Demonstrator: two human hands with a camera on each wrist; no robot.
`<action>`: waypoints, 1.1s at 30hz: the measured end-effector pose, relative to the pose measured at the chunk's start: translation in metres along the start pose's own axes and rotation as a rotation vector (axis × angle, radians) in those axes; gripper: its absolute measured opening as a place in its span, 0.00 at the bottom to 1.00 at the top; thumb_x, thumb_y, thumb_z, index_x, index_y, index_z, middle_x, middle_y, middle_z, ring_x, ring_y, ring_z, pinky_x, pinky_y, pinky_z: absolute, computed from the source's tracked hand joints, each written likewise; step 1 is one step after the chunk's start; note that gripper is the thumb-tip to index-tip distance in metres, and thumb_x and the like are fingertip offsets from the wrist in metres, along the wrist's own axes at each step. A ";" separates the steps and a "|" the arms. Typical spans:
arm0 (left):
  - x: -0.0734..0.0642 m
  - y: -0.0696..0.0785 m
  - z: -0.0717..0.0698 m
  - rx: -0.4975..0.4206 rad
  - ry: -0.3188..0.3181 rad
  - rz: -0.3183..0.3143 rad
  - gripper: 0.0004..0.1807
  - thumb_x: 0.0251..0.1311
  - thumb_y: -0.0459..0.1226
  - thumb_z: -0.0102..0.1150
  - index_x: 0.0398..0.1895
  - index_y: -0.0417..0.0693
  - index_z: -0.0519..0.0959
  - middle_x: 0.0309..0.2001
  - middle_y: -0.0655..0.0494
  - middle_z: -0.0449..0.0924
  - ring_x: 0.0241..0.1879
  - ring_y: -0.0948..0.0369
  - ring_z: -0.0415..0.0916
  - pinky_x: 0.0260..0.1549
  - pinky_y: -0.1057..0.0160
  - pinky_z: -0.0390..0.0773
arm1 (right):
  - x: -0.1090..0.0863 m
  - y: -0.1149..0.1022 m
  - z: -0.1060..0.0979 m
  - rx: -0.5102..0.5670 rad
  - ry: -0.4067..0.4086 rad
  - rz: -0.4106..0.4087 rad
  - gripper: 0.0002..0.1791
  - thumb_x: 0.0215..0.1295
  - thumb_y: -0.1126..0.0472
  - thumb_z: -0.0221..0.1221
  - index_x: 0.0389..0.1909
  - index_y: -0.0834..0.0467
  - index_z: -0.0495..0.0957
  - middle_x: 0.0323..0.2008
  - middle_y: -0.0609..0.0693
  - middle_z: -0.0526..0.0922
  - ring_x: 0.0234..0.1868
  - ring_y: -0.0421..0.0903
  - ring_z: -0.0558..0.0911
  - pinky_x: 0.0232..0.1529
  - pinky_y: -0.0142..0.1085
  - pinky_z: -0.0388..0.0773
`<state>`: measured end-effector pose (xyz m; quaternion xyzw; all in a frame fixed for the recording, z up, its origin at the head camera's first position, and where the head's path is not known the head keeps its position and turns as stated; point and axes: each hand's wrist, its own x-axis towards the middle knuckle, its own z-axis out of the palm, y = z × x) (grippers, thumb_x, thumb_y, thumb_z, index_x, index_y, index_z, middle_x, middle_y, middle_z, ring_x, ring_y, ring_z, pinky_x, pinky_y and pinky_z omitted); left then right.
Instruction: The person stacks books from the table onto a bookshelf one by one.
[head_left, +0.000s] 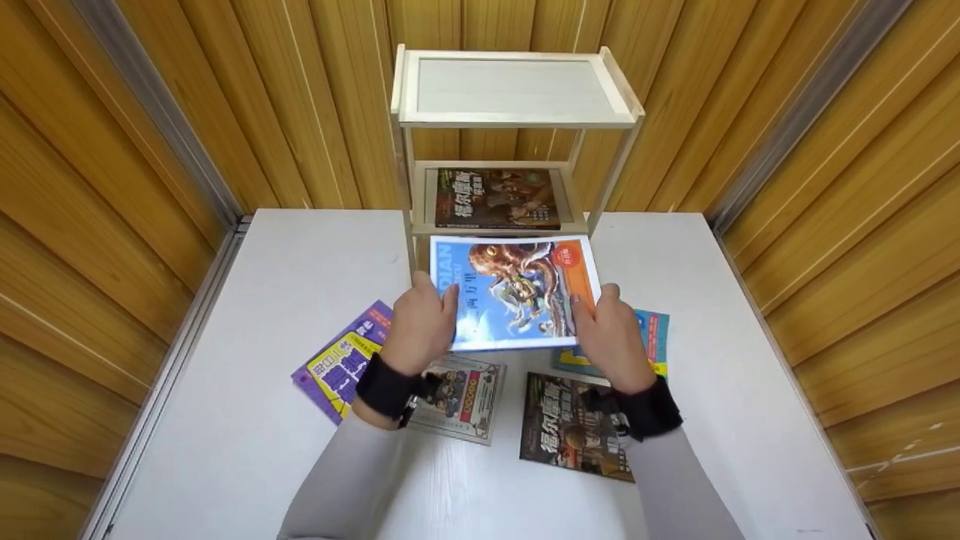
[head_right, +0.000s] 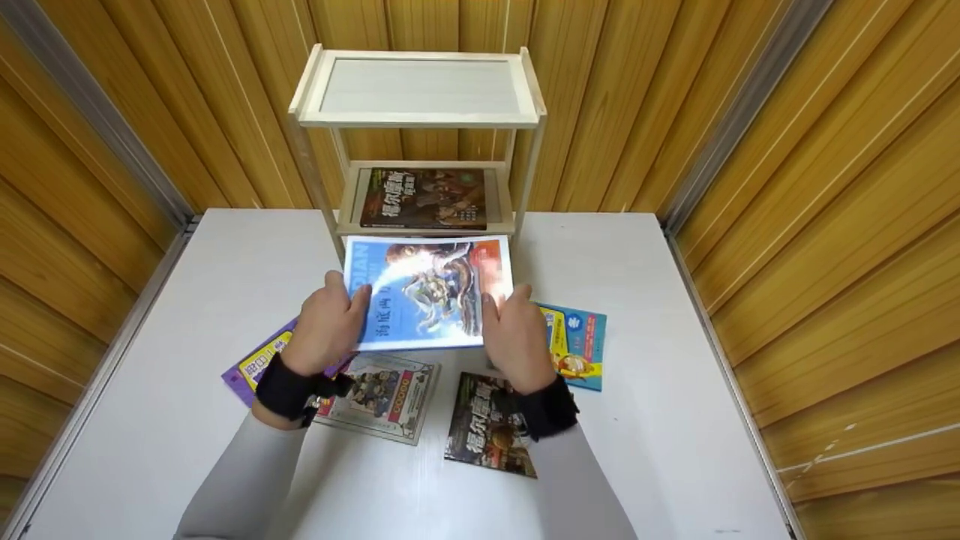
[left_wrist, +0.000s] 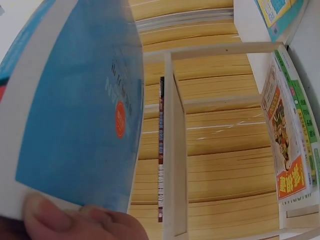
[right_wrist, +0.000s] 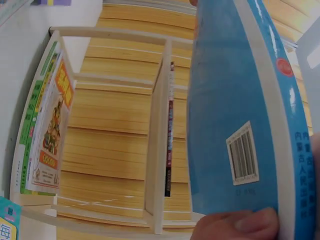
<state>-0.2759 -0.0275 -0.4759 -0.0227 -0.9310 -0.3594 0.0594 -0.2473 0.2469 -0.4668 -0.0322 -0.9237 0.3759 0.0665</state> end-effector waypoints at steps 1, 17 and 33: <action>0.009 0.000 0.002 0.005 0.009 0.009 0.27 0.82 0.53 0.46 0.53 0.32 0.69 0.35 0.36 0.81 0.40 0.38 0.84 0.45 0.41 0.84 | 0.008 0.001 0.000 0.018 0.004 -0.008 0.21 0.83 0.50 0.49 0.55 0.67 0.67 0.32 0.57 0.74 0.28 0.50 0.75 0.30 0.39 0.70; 0.105 0.035 -0.021 0.131 0.075 0.082 0.30 0.82 0.48 0.45 0.59 0.23 0.71 0.44 0.34 0.84 0.44 0.40 0.87 0.47 0.47 0.87 | 0.110 -0.033 -0.007 -0.098 0.145 -0.051 0.30 0.78 0.47 0.51 0.53 0.74 0.74 0.39 0.68 0.82 0.41 0.65 0.83 0.43 0.56 0.79; 0.157 0.055 -0.011 0.381 -0.048 -0.068 0.31 0.85 0.43 0.37 0.72 0.20 0.60 0.60 0.32 0.75 0.54 0.44 0.81 0.50 0.53 0.86 | 0.158 -0.060 0.005 -0.214 0.096 -0.003 0.31 0.77 0.45 0.48 0.55 0.72 0.73 0.40 0.63 0.82 0.36 0.58 0.82 0.36 0.50 0.79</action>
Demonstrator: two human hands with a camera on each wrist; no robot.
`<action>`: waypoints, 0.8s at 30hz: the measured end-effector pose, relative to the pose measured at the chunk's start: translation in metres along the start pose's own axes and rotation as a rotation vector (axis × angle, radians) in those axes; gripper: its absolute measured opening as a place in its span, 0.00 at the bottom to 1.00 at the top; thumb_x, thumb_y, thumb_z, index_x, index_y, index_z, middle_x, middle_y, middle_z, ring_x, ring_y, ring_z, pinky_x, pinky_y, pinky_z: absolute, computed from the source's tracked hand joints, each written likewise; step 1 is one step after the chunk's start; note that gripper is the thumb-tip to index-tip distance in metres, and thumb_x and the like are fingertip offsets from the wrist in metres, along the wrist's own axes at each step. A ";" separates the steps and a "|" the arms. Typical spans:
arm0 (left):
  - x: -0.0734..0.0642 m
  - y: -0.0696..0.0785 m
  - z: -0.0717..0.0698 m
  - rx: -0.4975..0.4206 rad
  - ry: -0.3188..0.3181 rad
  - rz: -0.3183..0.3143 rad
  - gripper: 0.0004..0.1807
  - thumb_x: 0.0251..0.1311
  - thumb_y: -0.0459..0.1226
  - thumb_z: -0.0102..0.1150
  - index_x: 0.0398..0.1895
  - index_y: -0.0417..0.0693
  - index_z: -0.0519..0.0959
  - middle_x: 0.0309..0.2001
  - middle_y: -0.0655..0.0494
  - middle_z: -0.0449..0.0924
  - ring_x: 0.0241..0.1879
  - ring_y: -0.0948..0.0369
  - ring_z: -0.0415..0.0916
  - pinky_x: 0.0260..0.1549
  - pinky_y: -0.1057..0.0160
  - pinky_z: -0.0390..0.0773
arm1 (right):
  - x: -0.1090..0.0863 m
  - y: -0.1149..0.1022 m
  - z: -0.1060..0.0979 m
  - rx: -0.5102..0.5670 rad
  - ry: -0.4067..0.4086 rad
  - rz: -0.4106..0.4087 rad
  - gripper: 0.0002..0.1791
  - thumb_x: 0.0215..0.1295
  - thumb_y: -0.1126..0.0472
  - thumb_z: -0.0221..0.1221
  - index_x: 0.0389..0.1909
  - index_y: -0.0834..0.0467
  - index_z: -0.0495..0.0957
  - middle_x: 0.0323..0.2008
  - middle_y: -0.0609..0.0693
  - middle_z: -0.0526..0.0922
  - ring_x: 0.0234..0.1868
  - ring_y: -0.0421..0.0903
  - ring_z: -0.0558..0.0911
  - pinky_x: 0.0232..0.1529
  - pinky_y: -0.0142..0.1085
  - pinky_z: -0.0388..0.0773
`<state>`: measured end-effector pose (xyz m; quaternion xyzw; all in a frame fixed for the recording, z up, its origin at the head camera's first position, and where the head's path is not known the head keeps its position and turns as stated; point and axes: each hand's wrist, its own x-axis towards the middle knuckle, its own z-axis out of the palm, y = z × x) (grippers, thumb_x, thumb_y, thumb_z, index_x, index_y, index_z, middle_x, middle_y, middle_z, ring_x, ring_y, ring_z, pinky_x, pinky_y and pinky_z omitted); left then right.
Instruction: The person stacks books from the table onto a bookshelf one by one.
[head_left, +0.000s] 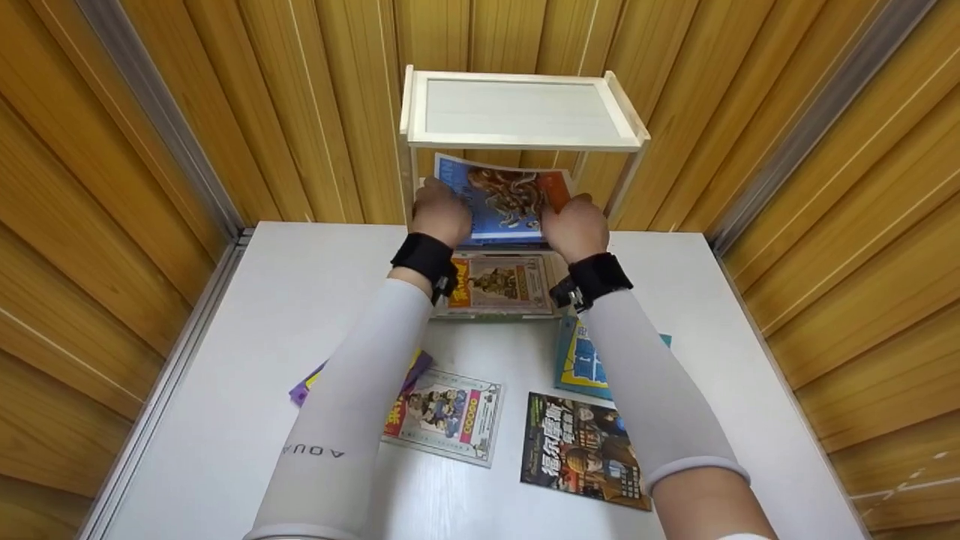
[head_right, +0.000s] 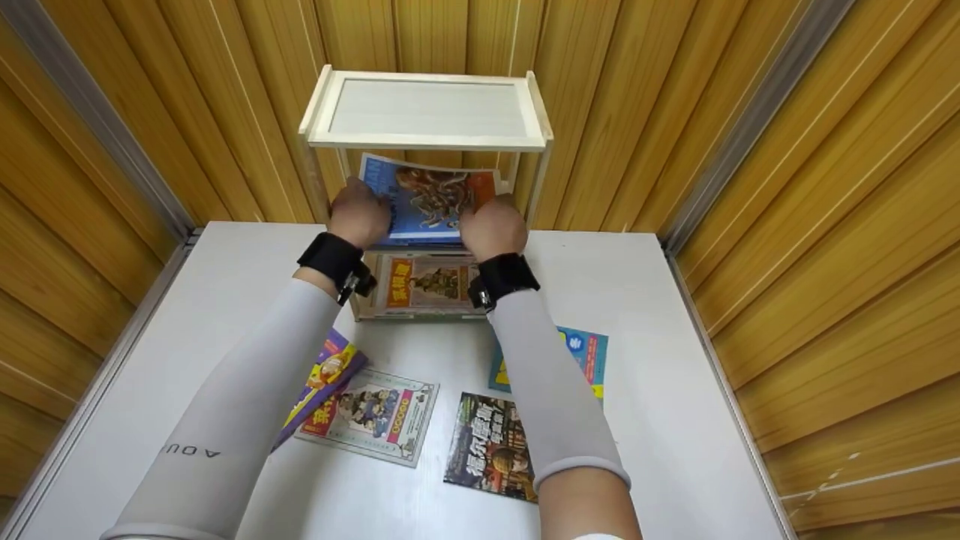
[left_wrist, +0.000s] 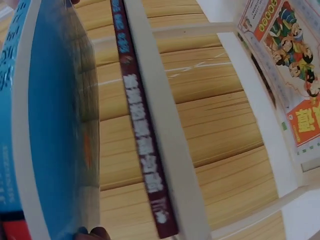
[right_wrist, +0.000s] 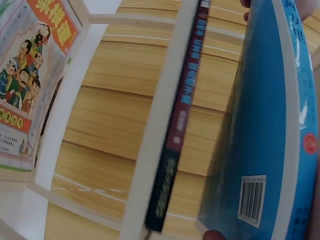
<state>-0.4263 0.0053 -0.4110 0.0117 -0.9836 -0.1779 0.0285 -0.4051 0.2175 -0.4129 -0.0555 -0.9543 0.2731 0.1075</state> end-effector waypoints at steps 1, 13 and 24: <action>0.003 0.001 0.000 0.033 -0.035 -0.005 0.31 0.84 0.42 0.37 0.72 0.20 0.61 0.63 0.31 0.72 0.56 0.43 0.80 0.50 0.53 0.86 | 0.002 0.000 0.002 -0.009 -0.006 -0.001 0.31 0.77 0.45 0.48 0.54 0.72 0.74 0.40 0.63 0.82 0.36 0.58 0.82 0.37 0.50 0.79; 0.018 0.010 0.008 -0.071 0.061 -0.064 0.37 0.83 0.49 0.44 0.79 0.27 0.57 0.74 0.31 0.66 0.70 0.42 0.73 0.65 0.49 0.79 | 0.001 0.008 0.011 0.051 0.121 -0.063 0.38 0.78 0.47 0.54 0.66 0.79 0.67 0.58 0.77 0.77 0.58 0.71 0.79 0.63 0.60 0.76; 0.000 0.017 0.034 0.079 0.296 0.095 0.41 0.81 0.58 0.46 0.83 0.39 0.59 0.76 0.27 0.63 0.77 0.31 0.61 0.71 0.36 0.70 | -0.010 0.023 0.030 0.003 0.209 -0.207 0.35 0.78 0.50 0.58 0.67 0.78 0.70 0.56 0.74 0.79 0.58 0.70 0.80 0.61 0.61 0.76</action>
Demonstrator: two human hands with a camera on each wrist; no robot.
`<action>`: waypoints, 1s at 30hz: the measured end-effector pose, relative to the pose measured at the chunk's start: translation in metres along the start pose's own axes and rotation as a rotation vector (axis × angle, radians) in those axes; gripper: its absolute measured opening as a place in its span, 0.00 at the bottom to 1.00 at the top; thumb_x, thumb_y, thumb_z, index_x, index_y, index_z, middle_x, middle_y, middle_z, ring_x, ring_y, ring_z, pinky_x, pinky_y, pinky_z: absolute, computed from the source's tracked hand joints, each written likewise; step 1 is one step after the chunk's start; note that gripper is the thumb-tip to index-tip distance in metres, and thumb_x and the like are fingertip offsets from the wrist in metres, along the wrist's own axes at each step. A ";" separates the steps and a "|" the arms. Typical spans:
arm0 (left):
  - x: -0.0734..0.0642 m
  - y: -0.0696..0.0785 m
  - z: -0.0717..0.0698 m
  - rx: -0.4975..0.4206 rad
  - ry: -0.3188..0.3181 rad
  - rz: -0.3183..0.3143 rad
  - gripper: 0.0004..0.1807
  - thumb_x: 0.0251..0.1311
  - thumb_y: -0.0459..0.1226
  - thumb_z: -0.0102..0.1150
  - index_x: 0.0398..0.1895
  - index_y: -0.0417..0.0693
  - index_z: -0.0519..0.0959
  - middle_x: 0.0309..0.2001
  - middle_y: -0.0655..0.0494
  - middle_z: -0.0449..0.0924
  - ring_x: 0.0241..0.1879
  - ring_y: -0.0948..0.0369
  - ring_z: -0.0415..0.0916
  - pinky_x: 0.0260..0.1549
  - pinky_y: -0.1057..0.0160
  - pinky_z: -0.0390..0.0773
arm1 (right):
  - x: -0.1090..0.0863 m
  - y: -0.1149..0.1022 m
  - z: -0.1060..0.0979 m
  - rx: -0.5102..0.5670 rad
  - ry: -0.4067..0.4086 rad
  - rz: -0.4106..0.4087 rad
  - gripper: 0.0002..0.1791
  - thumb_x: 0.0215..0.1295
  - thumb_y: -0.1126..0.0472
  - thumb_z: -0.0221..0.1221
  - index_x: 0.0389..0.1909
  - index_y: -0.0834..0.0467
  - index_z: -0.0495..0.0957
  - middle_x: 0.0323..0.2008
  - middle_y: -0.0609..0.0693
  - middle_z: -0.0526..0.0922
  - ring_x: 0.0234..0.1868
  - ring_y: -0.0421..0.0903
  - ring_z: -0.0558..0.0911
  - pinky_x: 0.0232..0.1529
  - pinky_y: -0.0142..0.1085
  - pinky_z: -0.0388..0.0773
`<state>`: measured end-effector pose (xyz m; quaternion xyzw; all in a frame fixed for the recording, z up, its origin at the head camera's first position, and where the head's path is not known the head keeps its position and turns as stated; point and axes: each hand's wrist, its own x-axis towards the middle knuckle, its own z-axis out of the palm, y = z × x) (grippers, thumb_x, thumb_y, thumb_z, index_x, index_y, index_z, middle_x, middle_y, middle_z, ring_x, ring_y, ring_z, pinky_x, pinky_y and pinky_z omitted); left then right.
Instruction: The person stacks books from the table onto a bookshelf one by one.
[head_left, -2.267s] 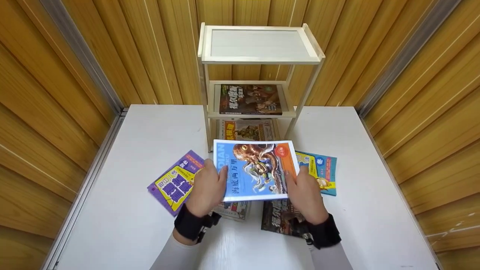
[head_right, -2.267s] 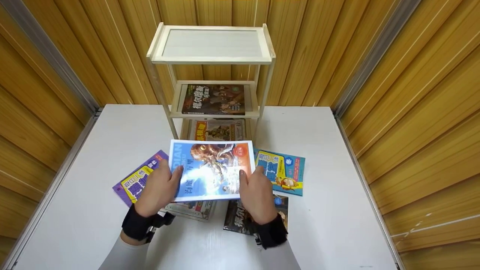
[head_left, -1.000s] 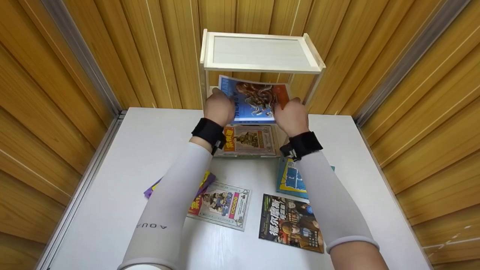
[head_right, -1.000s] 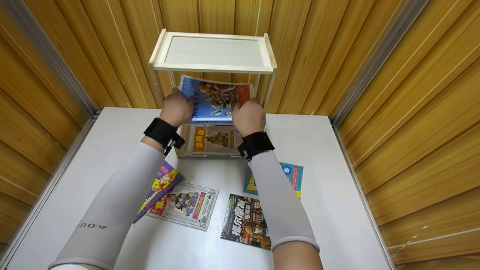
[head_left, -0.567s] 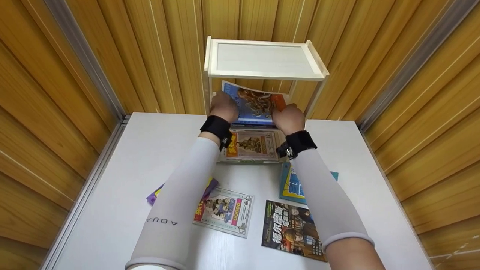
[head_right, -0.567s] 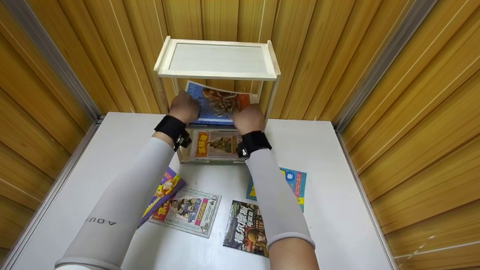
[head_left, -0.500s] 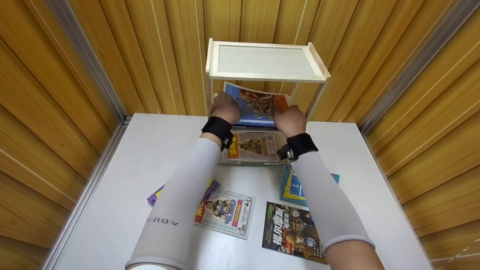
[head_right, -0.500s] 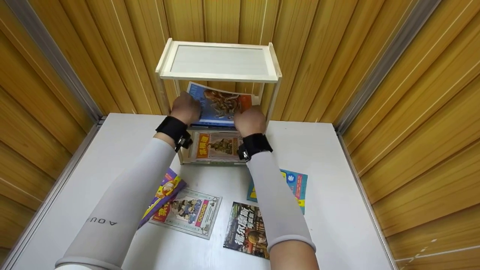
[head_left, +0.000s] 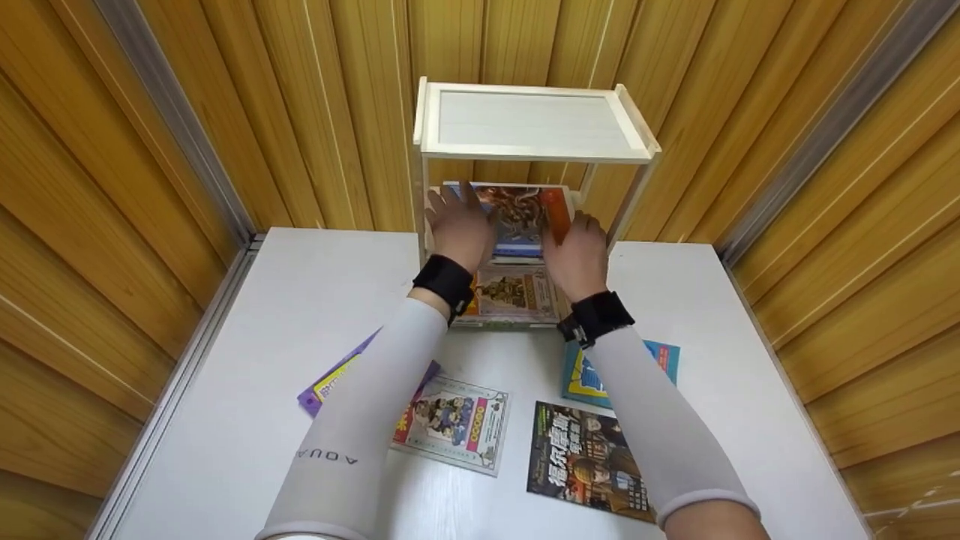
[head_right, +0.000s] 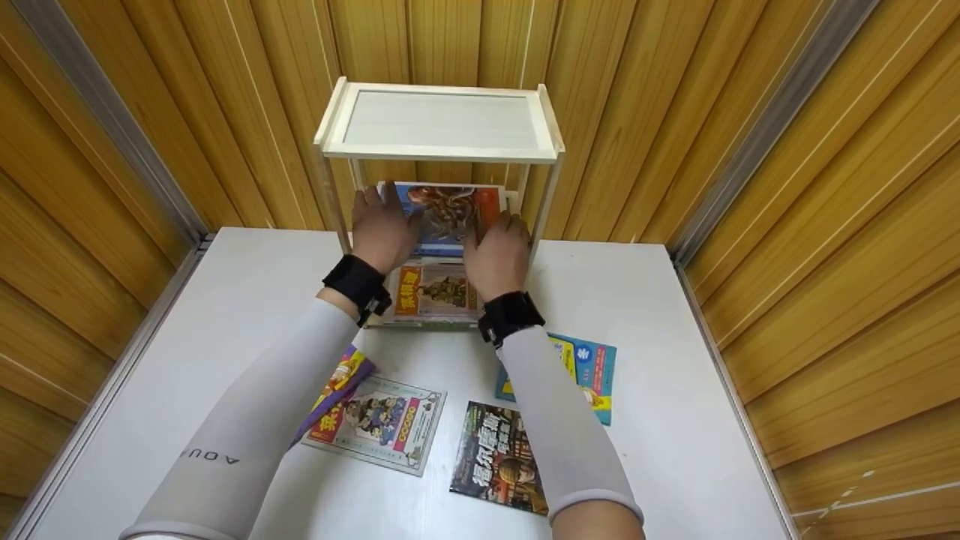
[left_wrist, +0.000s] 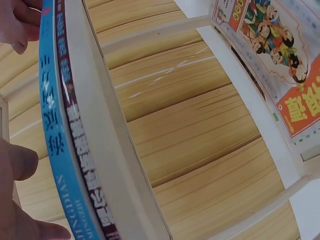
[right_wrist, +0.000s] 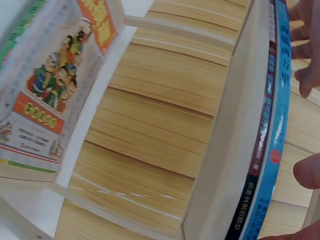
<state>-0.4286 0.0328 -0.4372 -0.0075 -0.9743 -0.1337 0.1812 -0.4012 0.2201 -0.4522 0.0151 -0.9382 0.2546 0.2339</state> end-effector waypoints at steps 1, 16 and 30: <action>-0.002 0.000 0.002 0.008 0.007 0.008 0.41 0.81 0.58 0.46 0.83 0.39 0.59 0.77 0.27 0.62 0.77 0.31 0.60 0.71 0.37 0.70 | -0.002 0.001 0.001 -0.002 -0.006 -0.009 0.34 0.78 0.50 0.58 0.66 0.77 0.70 0.55 0.74 0.79 0.57 0.70 0.80 0.60 0.61 0.76; -0.073 -0.012 0.031 0.078 0.369 0.121 0.36 0.73 0.56 0.61 0.72 0.38 0.73 0.72 0.27 0.69 0.70 0.34 0.70 0.67 0.39 0.74 | -0.048 0.010 -0.002 0.025 -0.068 -0.036 0.40 0.79 0.50 0.56 0.78 0.74 0.58 0.78 0.74 0.60 0.80 0.69 0.61 0.79 0.58 0.62; -0.155 -0.048 0.047 -0.023 0.156 0.052 0.35 0.72 0.53 0.64 0.69 0.35 0.74 0.70 0.28 0.71 0.70 0.32 0.69 0.64 0.33 0.73 | -0.108 0.042 -0.010 0.037 -0.063 0.046 0.38 0.77 0.50 0.59 0.74 0.74 0.64 0.70 0.74 0.69 0.71 0.69 0.71 0.69 0.63 0.73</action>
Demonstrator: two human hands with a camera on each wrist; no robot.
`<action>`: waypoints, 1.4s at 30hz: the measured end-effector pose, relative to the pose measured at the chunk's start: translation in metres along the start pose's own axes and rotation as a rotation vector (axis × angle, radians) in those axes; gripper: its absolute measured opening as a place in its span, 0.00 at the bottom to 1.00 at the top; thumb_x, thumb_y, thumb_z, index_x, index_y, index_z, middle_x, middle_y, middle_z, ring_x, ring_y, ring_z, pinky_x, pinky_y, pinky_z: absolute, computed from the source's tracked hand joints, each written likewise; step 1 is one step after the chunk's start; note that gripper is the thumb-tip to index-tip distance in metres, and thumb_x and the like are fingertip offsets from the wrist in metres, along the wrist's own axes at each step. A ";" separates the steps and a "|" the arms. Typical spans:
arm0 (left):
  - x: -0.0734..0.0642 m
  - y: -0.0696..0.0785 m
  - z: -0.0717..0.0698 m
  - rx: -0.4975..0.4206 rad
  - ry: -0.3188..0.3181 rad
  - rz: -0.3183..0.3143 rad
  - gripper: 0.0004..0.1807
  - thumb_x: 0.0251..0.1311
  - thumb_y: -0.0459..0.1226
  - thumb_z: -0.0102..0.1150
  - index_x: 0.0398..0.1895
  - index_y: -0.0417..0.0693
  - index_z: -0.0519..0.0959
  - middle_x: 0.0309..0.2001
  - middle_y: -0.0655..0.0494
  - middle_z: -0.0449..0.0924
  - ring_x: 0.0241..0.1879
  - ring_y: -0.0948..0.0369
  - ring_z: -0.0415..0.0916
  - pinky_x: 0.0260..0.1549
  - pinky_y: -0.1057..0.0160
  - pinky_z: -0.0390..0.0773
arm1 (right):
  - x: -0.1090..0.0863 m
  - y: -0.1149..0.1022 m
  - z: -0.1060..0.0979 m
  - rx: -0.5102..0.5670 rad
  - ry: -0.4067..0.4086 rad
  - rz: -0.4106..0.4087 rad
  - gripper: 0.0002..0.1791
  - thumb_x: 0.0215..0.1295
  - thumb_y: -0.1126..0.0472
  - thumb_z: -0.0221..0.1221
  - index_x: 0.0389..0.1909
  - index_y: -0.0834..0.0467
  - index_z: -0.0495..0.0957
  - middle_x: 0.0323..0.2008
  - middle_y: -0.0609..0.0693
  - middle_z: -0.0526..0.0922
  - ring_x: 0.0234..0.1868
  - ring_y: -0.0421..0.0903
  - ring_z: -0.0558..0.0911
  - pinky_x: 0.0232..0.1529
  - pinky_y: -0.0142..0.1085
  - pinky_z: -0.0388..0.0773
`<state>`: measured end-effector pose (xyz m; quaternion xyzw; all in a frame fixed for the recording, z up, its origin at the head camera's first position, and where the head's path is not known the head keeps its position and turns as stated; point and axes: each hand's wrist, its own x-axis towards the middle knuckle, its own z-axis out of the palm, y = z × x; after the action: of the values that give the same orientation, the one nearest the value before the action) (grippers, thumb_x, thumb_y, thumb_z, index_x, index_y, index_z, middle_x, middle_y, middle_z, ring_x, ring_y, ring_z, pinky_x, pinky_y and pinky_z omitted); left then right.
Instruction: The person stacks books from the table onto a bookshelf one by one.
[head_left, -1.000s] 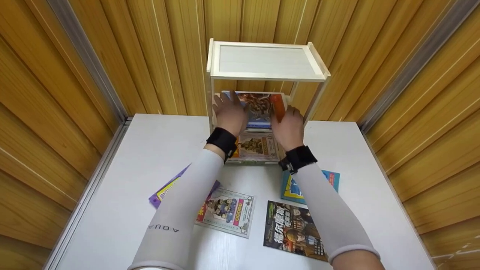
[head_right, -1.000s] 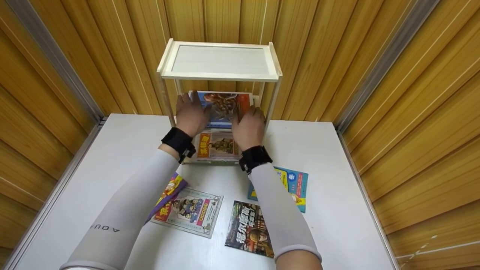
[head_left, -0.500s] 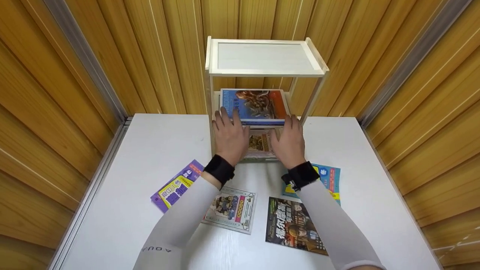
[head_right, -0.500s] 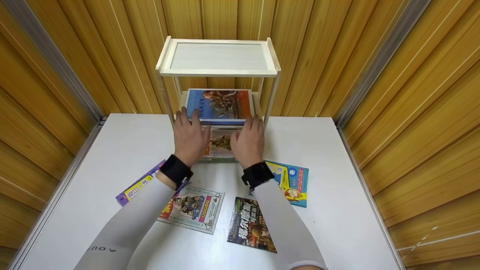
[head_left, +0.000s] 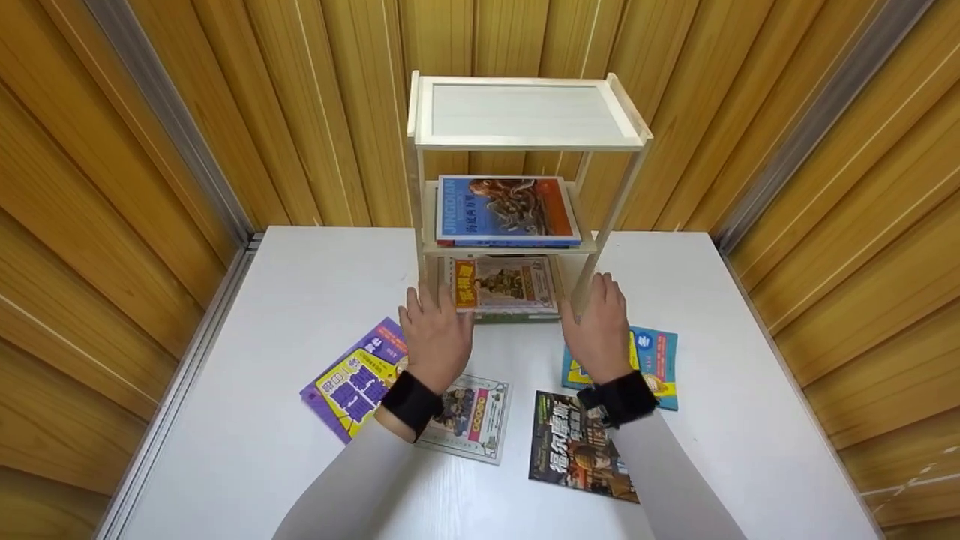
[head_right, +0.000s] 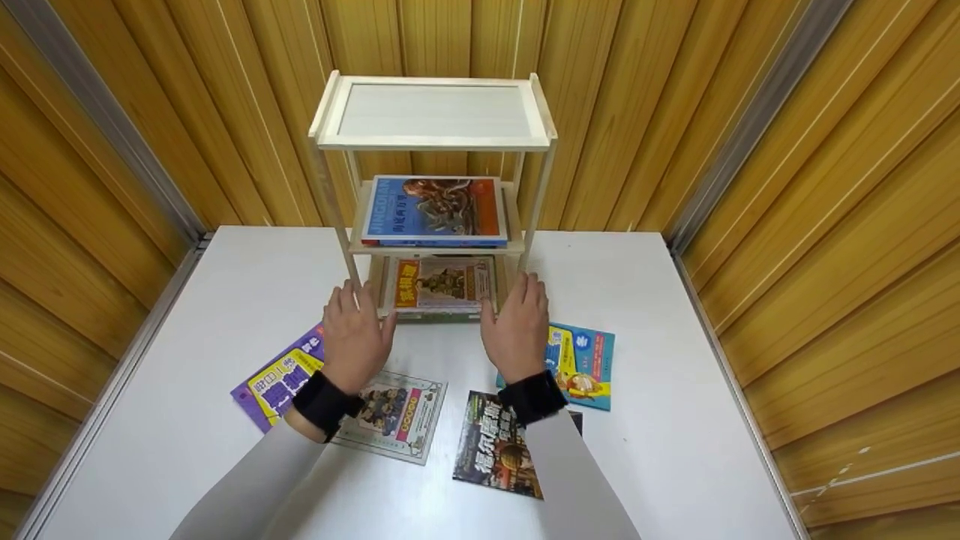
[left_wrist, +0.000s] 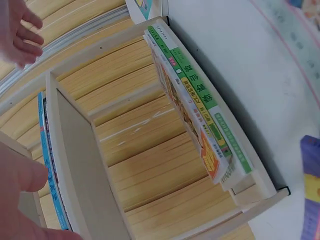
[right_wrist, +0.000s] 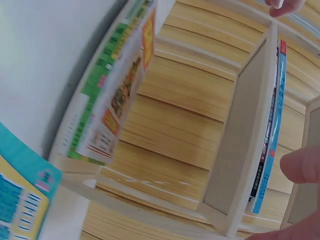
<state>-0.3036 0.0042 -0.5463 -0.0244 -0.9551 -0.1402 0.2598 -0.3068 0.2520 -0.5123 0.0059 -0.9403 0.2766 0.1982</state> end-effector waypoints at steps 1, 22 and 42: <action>-0.004 -0.002 -0.002 0.006 -0.037 -0.002 0.35 0.72 0.54 0.63 0.67 0.35 0.75 0.67 0.29 0.74 0.67 0.34 0.71 0.61 0.34 0.75 | -0.007 0.001 0.002 -0.014 -0.031 0.007 0.37 0.77 0.49 0.60 0.72 0.74 0.66 0.68 0.74 0.71 0.69 0.69 0.73 0.67 0.62 0.75; -0.119 -0.036 -0.019 -0.114 -0.344 -0.034 0.23 0.67 0.48 0.71 0.45 0.34 0.84 0.49 0.33 0.84 0.47 0.41 0.82 0.38 0.45 0.84 | -0.119 0.008 0.017 -0.161 -0.384 0.054 0.28 0.71 0.50 0.67 0.62 0.67 0.80 0.50 0.66 0.85 0.48 0.60 0.87 0.44 0.53 0.86; -0.133 -0.041 -0.026 -0.167 -0.401 -0.140 0.30 0.68 0.51 0.70 0.57 0.31 0.82 0.50 0.34 0.83 0.50 0.42 0.82 0.47 0.45 0.82 | -0.138 0.027 0.020 -0.142 -0.393 0.096 0.28 0.72 0.52 0.67 0.61 0.69 0.79 0.50 0.66 0.85 0.46 0.59 0.87 0.45 0.53 0.85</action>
<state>-0.1810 -0.0392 -0.6022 -0.0070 -0.9720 -0.2290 0.0516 -0.1905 0.2507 -0.5935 0.0008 -0.9772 0.2122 -0.0024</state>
